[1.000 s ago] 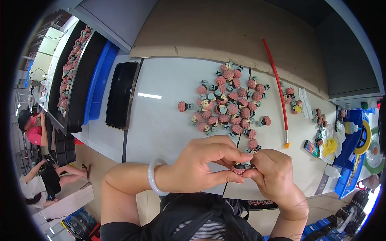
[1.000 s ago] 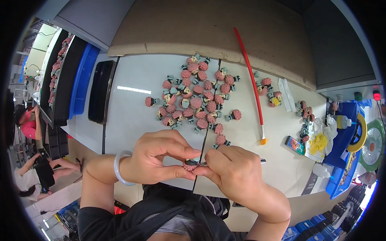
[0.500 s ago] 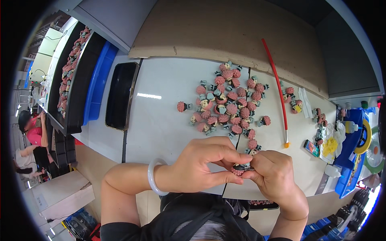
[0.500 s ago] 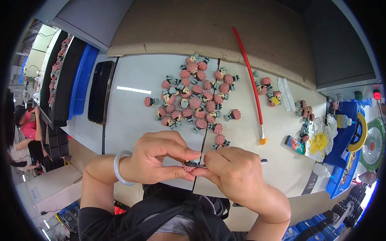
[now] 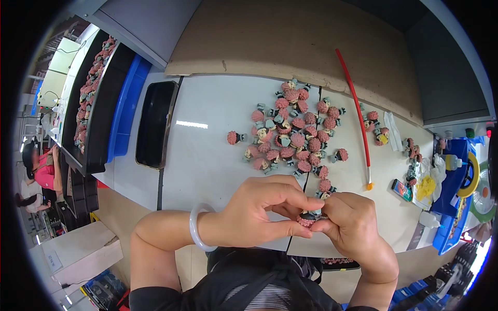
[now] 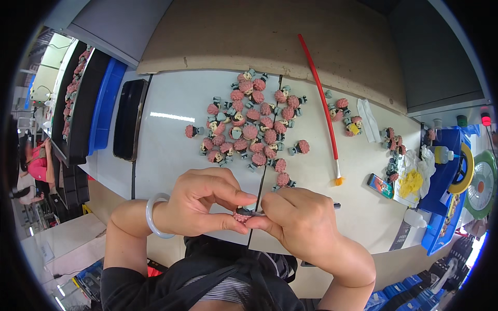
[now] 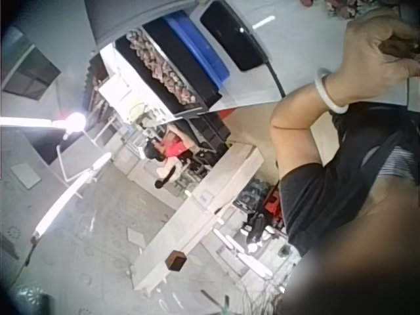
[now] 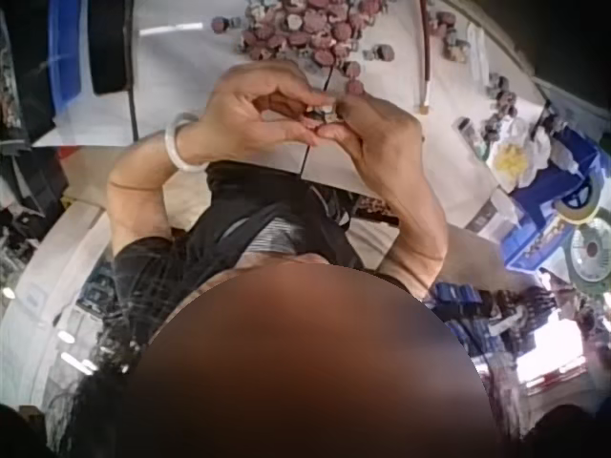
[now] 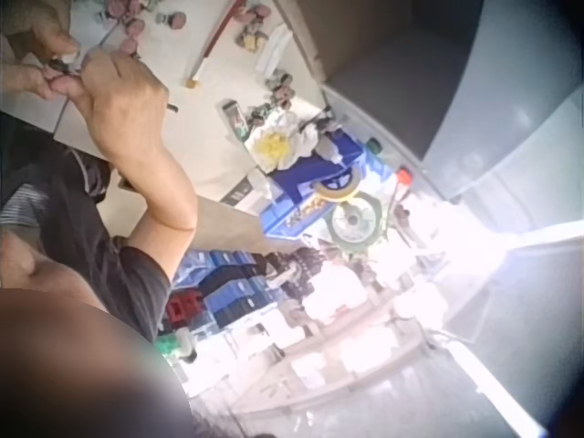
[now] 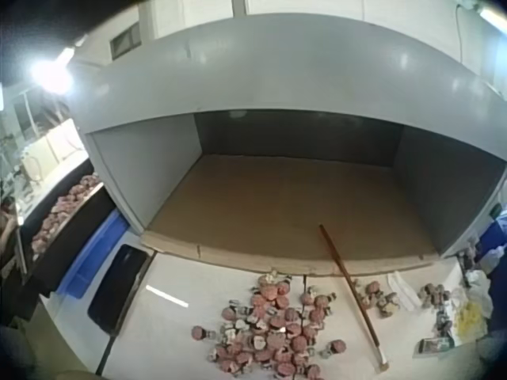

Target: The recorder is finishing small toy figurines by using a paintbrush and manual assembly on a factory workbench.

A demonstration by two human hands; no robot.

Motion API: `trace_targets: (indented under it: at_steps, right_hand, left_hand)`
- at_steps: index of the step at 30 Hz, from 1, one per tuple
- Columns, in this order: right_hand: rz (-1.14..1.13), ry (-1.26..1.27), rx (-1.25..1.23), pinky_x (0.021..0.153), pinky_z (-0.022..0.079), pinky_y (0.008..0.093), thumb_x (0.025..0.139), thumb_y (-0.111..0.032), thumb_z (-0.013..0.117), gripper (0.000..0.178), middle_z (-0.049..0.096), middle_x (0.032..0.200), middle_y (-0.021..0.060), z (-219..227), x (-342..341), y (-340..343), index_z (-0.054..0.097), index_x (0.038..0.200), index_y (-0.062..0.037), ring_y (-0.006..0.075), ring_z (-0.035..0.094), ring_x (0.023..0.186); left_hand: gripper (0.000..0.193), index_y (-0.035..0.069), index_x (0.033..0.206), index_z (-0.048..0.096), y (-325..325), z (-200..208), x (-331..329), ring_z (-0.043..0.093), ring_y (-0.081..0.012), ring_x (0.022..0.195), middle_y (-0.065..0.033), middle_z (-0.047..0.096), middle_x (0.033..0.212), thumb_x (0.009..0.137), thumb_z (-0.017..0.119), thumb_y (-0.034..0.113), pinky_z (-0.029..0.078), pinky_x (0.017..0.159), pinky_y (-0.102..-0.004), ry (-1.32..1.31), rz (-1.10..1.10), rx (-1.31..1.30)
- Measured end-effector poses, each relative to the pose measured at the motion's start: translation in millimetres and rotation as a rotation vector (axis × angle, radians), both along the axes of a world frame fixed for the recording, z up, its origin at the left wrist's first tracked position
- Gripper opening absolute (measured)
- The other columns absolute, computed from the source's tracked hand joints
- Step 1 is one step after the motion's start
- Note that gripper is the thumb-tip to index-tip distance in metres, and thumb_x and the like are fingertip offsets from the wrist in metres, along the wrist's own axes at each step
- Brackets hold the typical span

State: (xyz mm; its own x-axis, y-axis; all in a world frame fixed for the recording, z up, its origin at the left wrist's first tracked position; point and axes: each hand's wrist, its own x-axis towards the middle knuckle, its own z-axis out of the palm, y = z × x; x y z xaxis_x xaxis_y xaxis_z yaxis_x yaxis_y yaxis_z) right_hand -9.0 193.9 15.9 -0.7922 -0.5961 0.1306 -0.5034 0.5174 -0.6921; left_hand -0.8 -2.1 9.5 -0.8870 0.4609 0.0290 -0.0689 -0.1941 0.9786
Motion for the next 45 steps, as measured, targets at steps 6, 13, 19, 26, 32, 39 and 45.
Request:
trace_targets:
  at_steps: [6,13,19,26,32,39,45]
  right_hand:
    - [-0.02,-0.006,-0.031,0.04,0.036,0.0325,0.069,-0.036,0.066,0.032,0.044,0.051,0.0035,-1,0,-1,0.049,0.067,-0.0079,0.0221,0.047,0.045]
    - [-0.012,-0.013,-0.031,0.04,0.036,0.0318,0.068,-0.037,0.066,0.035,0.043,0.051,0.0029,1,-1,-1,0.048,0.065,-0.008,0.0216,0.047,0.045]
    - [-0.018,0.059,-0.079,0.039,0.036,0.031,0.065,-0.037,0.068,0.036,0.042,0.049,0.0026,3,-3,1,0.047,0.063,-0.0077,0.0208,0.047,0.045]
    - [-0.026,0.042,0.009,0.042,0.038,0.0325,0.068,-0.039,0.065,0.038,0.048,0.054,0.0059,7,0,2,0.049,0.064,-0.0045,0.0239,0.049,0.047]
    - [-0.019,0.037,0.028,0.043,0.038,0.033,0.069,-0.038,0.064,0.037,0.048,0.055,0.0056,7,0,1,0.048,0.065,-0.0047,0.024,0.049,0.048]
    - [-0.036,0.036,0.053,0.043,0.037,0.0336,0.069,-0.037,0.064,0.037,0.047,0.055,0.0059,7,2,-1,0.047,0.065,-0.0046,0.0244,0.048,0.048]
    - [-0.08,0.001,0.014,0.043,0.036,0.0339,0.068,-0.035,0.065,0.036,0.046,0.054,0.006,5,3,-2,0.046,0.063,-0.0048,0.0244,0.047,0.048]
  left_hand:
    - [0.037,-0.003,0.098,0.06,0,0,0,0.059,-0.0153,0.078,-0.0105,0.055,0.087,0.063,0.071,-0.01,0.056,0.072,-0.0279,-0.035,-0.019,0.018]
    - [0.038,-0.003,0.101,0.059,0,-3,0,0.059,-0.0156,0.078,-0.0111,0.054,0.09,0.066,0.069,-0.01,0.055,0.072,-0.0269,-0.082,-0.053,0.094]
    - [0.037,-0.003,0.103,0.058,0,-2,-1,0.059,-0.0164,0.083,-0.0118,0.054,0.093,0.068,0.066,-0.011,0.054,0.074,-0.0265,-0.232,-0.085,0.163]
    - [0.037,-0.002,0.104,0.058,-2,-2,-2,0.059,-0.0171,0.084,-0.0116,0.054,0.093,0.069,0.066,-0.011,0.054,0.074,-0.0265,-0.154,-0.091,0.123]
    - [0.038,-0.001,0.104,0.058,0,-1,-1,0.059,-0.0155,0.082,-0.0108,0.054,0.093,0.068,0.067,-0.009,0.054,0.074,-0.0257,-0.202,-0.09,0.135]
    - [0.04,0.0,0.105,0.058,-1,-1,-1,0.057,-0.0124,0.077,-0.0091,0.053,0.09,0.068,0.068,-0.008,0.053,0.071,-0.0235,-0.216,-0.074,0.102]
    - [0.039,-0.001,0.104,0.059,0,0,-2,0.058,-0.012,0.076,-0.0086,0.054,0.088,0.067,0.069,-0.008,0.053,0.07,-0.0233,-0.21,-0.08,0.083]
